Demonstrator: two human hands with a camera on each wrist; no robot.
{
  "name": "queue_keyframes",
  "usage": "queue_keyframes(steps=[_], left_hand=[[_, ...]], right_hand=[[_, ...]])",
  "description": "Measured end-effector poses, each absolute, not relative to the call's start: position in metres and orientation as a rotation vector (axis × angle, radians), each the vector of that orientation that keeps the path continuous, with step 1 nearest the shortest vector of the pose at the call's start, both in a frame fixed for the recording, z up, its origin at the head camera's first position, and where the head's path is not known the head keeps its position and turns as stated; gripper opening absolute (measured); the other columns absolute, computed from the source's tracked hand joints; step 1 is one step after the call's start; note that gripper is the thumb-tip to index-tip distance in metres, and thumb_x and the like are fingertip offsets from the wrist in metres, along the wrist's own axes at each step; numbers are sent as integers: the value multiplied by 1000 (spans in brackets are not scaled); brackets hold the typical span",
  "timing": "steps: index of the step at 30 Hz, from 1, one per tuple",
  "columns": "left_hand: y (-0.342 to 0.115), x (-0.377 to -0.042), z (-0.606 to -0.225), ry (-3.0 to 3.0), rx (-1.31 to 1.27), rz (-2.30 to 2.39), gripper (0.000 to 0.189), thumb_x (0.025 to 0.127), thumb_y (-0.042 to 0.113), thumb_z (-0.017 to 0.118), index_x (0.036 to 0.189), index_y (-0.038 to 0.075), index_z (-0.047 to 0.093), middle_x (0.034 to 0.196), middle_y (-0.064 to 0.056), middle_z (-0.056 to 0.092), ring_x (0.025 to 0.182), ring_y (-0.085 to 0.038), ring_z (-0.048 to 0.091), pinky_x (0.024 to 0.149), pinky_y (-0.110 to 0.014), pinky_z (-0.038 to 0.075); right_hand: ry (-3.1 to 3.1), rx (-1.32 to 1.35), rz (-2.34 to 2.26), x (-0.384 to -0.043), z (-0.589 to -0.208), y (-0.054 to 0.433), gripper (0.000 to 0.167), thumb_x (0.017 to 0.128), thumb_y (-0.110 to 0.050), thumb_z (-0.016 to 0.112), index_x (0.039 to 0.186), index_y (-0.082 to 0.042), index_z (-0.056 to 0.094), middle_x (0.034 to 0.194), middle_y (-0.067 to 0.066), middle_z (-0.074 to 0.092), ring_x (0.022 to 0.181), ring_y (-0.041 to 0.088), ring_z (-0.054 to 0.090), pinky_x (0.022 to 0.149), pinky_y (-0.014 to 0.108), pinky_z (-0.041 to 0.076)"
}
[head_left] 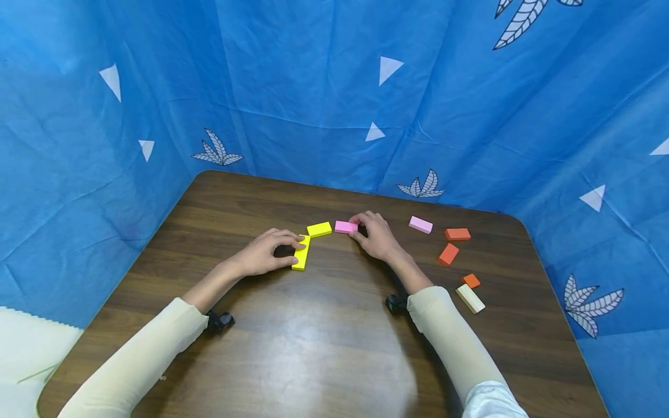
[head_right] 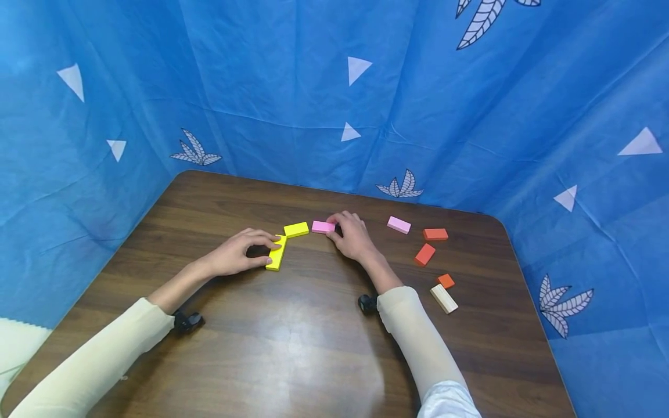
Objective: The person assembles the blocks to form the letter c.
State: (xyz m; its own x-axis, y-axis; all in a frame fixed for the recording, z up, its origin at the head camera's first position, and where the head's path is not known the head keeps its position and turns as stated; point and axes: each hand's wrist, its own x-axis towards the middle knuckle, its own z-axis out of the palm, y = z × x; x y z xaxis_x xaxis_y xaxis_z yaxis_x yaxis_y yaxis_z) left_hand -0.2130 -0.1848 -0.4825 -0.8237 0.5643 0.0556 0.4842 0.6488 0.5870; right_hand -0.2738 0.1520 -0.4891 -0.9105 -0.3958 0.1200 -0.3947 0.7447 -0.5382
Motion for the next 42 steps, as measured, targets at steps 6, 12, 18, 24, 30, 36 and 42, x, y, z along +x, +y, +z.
queue_keyframes(steps=[6, 12, 18, 24, 30, 36, 42], left_hand=[[-184, -212, -483, 2729, 873, 918, 38, 100, 30, 79, 136, 20, 76, 149, -7, 66, 141, -35, 56, 118, -62, 45], [-183, -213, -483, 2726, 872, 920, 38, 100, 30, 79, 136, 20, 75, 150, -7, 66, 142, -35, 55, 118, -62, 45], [-183, -213, -483, 2732, 871, 916, 37, 99, 30, 79, 135, 20, 76, 149, -7, 67, 141, -35, 56, 118, -62, 45], [-183, -212, -483, 2724, 869, 925, 36, 99, 29, 80, 134, 20, 76, 148, -7, 67, 140, -35, 57, 116, -61, 46], [-182, -213, -484, 2723, 860, 930, 36, 100, 30, 79, 135, 20, 76, 149, -6, 67, 140, -34, 56, 116, -62, 46], [-182, -213, -485, 2727, 855, 921, 37, 100, 31, 79, 135, 21, 76, 149, -6, 67, 140, -34, 56, 117, -61, 46], [-182, -213, -484, 2728, 853, 923, 37, 100, 31, 79, 136, 21, 76, 150, -6, 66, 141, -34, 56, 118, -62, 45]], right_hand=[[2933, -665, -892, -275, -491, 152, 33, 104, -26, 73, 132, -9, 71, 131, 12, 70, 122, 33, 58, 113, 53, 44], [2929, -658, -891, -277, -490, 152, 33, 103, -27, 75, 132, -11, 72, 130, 11, 70, 122, 33, 58, 114, 54, 43], [2923, -655, -894, -277, -491, 151, 33, 103, -27, 75, 132, -11, 72, 130, 11, 70, 121, 32, 58, 113, 53, 43], [2909, -660, -903, -277, -490, 149, 32, 103, -25, 75, 130, -10, 72, 128, 11, 71, 119, 32, 58, 110, 53, 44], [2909, -661, -904, -277, -490, 150, 32, 103, -25, 75, 131, -10, 72, 129, 12, 71, 119, 32, 58, 110, 53, 44], [2906, -660, -912, -277, -492, 149, 33, 102, -26, 76, 132, -11, 72, 130, 11, 71, 120, 32, 57, 109, 53, 43], [2903, -666, -919, -278, -492, 150, 34, 103, -27, 75, 133, -12, 72, 132, 11, 70, 121, 32, 57, 109, 54, 42]])
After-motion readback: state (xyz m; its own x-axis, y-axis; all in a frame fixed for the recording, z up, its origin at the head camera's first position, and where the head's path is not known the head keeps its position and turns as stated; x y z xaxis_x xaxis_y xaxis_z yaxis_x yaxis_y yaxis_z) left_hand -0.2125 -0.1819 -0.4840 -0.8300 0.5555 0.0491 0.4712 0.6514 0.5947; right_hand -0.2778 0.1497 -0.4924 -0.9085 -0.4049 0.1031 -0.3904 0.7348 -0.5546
